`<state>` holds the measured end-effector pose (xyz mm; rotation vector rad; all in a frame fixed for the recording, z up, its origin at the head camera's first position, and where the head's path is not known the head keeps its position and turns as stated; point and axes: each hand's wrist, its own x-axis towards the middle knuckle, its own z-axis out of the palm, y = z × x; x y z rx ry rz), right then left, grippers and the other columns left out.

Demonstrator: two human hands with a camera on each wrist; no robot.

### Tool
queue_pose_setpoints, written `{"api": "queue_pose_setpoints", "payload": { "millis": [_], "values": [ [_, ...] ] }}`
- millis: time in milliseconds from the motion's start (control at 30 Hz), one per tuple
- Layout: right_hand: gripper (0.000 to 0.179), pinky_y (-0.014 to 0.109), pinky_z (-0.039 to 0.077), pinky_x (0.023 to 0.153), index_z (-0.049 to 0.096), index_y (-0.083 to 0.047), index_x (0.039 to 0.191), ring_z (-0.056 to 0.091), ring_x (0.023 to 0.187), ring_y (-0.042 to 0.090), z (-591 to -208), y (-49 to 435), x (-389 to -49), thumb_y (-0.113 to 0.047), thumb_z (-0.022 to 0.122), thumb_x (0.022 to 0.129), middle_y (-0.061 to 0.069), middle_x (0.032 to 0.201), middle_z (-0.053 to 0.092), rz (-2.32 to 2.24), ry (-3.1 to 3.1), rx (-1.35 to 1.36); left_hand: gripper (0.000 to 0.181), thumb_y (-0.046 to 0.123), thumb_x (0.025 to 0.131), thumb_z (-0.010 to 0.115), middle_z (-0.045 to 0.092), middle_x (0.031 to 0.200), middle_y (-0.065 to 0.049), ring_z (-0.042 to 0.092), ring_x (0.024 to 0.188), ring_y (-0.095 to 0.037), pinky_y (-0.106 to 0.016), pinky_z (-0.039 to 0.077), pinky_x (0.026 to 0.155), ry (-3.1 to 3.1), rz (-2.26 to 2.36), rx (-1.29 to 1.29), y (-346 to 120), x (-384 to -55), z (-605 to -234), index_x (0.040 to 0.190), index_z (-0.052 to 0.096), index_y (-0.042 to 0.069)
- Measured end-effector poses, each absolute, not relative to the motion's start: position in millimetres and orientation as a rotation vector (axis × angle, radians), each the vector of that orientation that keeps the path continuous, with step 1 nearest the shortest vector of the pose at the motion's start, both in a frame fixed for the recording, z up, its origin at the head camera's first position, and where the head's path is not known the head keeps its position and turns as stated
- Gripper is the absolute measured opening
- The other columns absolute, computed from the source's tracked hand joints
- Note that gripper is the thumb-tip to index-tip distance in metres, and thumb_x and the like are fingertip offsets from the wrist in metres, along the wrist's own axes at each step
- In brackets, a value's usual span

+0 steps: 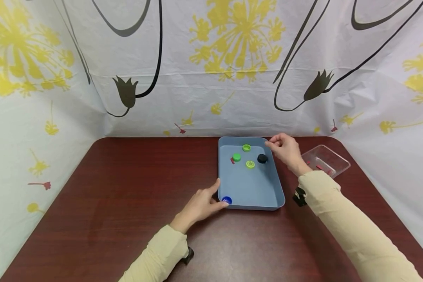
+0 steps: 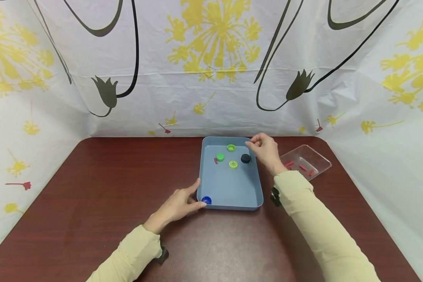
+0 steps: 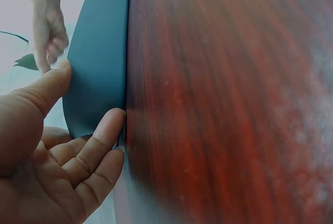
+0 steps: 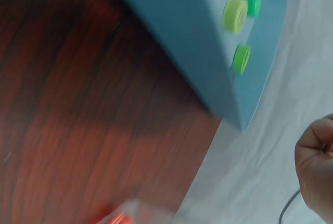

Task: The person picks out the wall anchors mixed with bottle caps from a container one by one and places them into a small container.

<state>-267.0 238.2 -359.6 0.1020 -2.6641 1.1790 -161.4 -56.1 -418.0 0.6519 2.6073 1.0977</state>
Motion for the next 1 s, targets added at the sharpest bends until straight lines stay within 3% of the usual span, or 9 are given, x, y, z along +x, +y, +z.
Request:
{"api": "queue_pose_setpoints", "payload": {
  "millis": [233,1000],
  "values": [
    [0.018,0.028,0.040,0.055,0.059,-0.002,0.096,0.046,0.056,0.011,-359,205,-277,-0.018,0.064,0.090,0.004,0.068,0.053,1.217,-2.811,0.318,0.080,0.039,0.089,0.063,0.072,0.081,-0.001,0.064,0.069,-0.004,-0.025,0.048,0.068,2.604,1.101,0.641,-55,-161,-416,0.150,0.021,0.007],
    [0.020,0.029,0.045,0.060,0.063,0.003,0.101,0.059,0.067,0.020,-389,161,-298,-0.006,0.068,0.084,0.013,0.080,0.065,0.891,-3.066,0.768,0.081,0.040,0.089,0.063,0.070,0.076,0.000,0.061,0.062,-0.002,-0.023,0.047,0.063,2.589,1.114,0.636,-56,-162,-417,0.150,0.021,0.007]
  ]
}}
